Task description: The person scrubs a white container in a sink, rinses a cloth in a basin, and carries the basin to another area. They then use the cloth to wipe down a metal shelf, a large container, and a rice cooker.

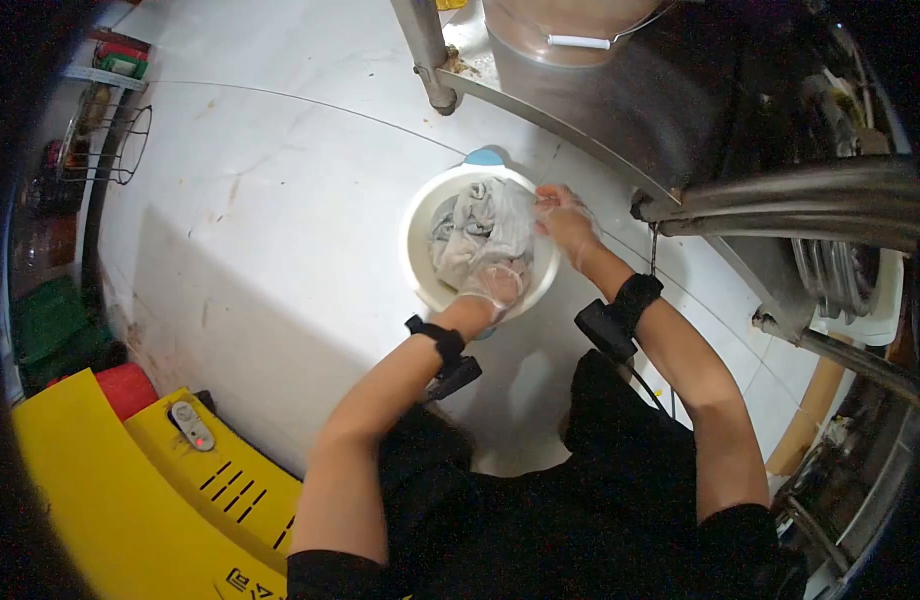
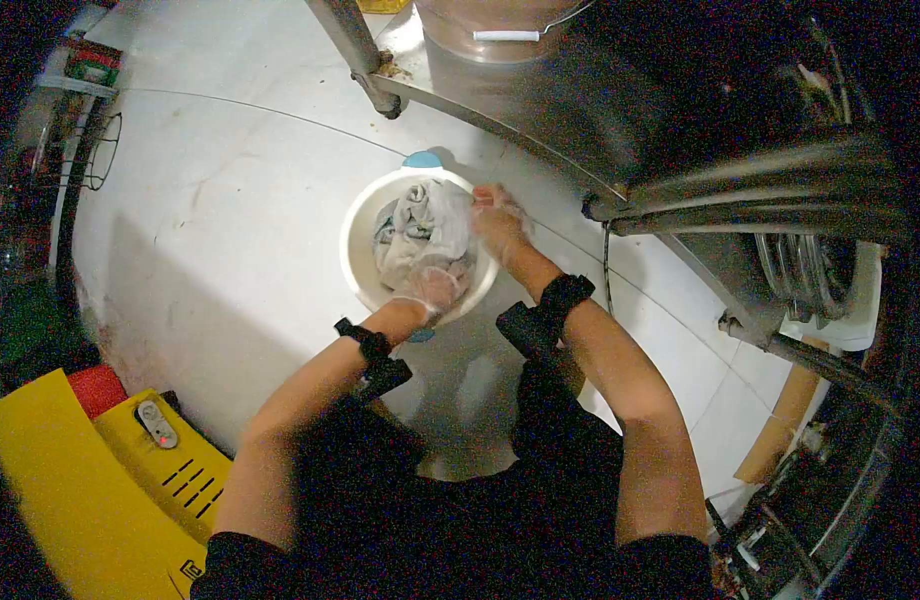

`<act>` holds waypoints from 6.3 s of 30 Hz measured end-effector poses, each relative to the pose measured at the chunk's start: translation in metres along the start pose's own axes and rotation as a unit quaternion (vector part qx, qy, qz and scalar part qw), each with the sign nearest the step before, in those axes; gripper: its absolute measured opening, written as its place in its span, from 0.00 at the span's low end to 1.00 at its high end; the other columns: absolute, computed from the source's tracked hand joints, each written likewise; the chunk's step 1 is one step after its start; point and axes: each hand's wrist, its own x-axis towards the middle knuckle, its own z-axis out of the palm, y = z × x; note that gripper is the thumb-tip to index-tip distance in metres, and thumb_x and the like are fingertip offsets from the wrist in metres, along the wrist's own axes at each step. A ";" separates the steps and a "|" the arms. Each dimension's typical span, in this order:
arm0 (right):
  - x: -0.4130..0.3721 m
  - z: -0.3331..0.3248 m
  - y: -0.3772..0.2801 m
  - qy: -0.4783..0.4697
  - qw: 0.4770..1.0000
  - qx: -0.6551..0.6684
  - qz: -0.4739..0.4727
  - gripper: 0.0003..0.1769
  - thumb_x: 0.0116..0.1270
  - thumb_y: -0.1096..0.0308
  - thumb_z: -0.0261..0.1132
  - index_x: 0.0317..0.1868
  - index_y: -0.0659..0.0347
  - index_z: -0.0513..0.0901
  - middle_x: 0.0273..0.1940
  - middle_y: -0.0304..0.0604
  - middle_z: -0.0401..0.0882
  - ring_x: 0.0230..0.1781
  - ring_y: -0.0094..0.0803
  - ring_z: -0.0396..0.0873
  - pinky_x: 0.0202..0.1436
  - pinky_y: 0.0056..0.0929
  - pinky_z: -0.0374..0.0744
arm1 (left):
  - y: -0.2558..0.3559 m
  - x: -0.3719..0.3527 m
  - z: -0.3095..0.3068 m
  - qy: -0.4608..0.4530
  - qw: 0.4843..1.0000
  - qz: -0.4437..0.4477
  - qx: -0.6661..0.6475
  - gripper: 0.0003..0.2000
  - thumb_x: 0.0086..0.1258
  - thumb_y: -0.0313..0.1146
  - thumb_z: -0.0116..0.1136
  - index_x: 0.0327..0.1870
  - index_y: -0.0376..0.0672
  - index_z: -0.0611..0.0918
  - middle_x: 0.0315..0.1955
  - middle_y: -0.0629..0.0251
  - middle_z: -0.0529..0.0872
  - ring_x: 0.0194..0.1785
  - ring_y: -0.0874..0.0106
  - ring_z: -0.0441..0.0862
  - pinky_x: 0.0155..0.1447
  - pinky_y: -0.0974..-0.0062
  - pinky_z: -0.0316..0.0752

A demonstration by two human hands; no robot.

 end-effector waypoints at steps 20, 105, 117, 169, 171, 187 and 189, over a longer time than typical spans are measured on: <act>-0.049 -0.008 -0.034 -0.246 0.933 -0.229 -0.133 0.32 0.54 0.69 0.67 0.62 0.56 0.70 0.53 0.43 0.73 0.55 0.34 0.71 0.59 0.31 0.72 | -0.051 -0.026 -0.135 -0.031 0.843 -0.241 -0.480 0.09 0.62 0.19 0.58 0.41 0.41 0.83 0.42 0.69 0.84 0.48 0.76 0.79 0.54 0.76 0.76; -0.077 0.067 -0.056 0.075 0.995 0.019 0.055 0.44 0.67 0.34 0.44 0.60 0.72 0.70 0.60 0.67 0.68 0.65 0.55 0.64 0.69 0.41 0.60 | -0.009 0.015 -0.106 0.120 0.747 -0.440 -0.484 0.32 0.74 0.57 0.37 0.63 0.35 0.71 0.59 0.47 0.74 0.64 0.57 0.68 0.68 0.65 0.57; -0.056 0.068 -0.013 0.019 0.994 -0.097 -0.053 0.45 0.64 0.34 0.52 0.70 0.58 0.57 0.63 0.56 0.65 0.64 0.50 0.66 0.60 0.42 0.72 | -0.023 0.007 -0.102 0.061 0.607 -0.496 -0.618 0.33 0.69 0.60 0.44 0.65 0.42 0.70 0.55 0.57 0.76 0.53 0.66 0.75 0.57 0.72 0.69; 0.003 -0.117 -0.110 0.280 0.737 -0.576 -0.216 0.43 0.53 0.46 0.69 0.69 0.42 0.64 0.68 0.63 0.58 0.64 0.56 0.64 0.65 0.45 0.67 | -0.039 0.063 -0.124 0.099 0.734 -0.338 -0.580 0.21 0.70 0.40 0.54 0.60 0.40 0.71 0.47 0.65 0.78 0.48 0.75 0.76 0.51 0.77 0.72; 0.007 -0.119 -0.112 0.252 0.751 -0.561 -0.242 0.41 0.54 0.45 0.68 0.68 0.41 0.66 0.63 0.60 0.66 0.58 0.52 0.71 0.59 0.44 0.72 | -0.049 0.058 -0.107 0.134 0.693 -0.349 -0.617 0.22 0.70 0.43 0.54 0.59 0.40 0.71 0.47 0.66 0.79 0.49 0.74 0.76 0.53 0.76 0.72; 0.034 -0.015 -0.142 0.122 0.704 -0.603 -0.354 0.29 0.56 0.57 0.63 0.61 0.42 0.73 0.50 0.46 0.78 0.48 0.45 0.78 0.50 0.42 0.77 | -0.031 0.067 -0.099 0.125 0.711 -0.313 -0.617 0.17 0.68 0.37 0.54 0.54 0.37 0.76 0.40 0.62 0.83 0.44 0.73 0.79 0.52 0.76 0.71; 0.045 -0.010 -0.147 0.143 0.704 -0.602 -0.347 0.28 0.53 0.63 0.62 0.58 0.43 0.75 0.46 0.46 0.80 0.45 0.46 0.78 0.49 0.41 0.76 | -0.032 0.067 -0.099 0.115 0.680 -0.361 -0.628 0.17 0.68 0.35 0.54 0.54 0.36 0.76 0.41 0.62 0.83 0.45 0.74 0.80 0.52 0.77 0.72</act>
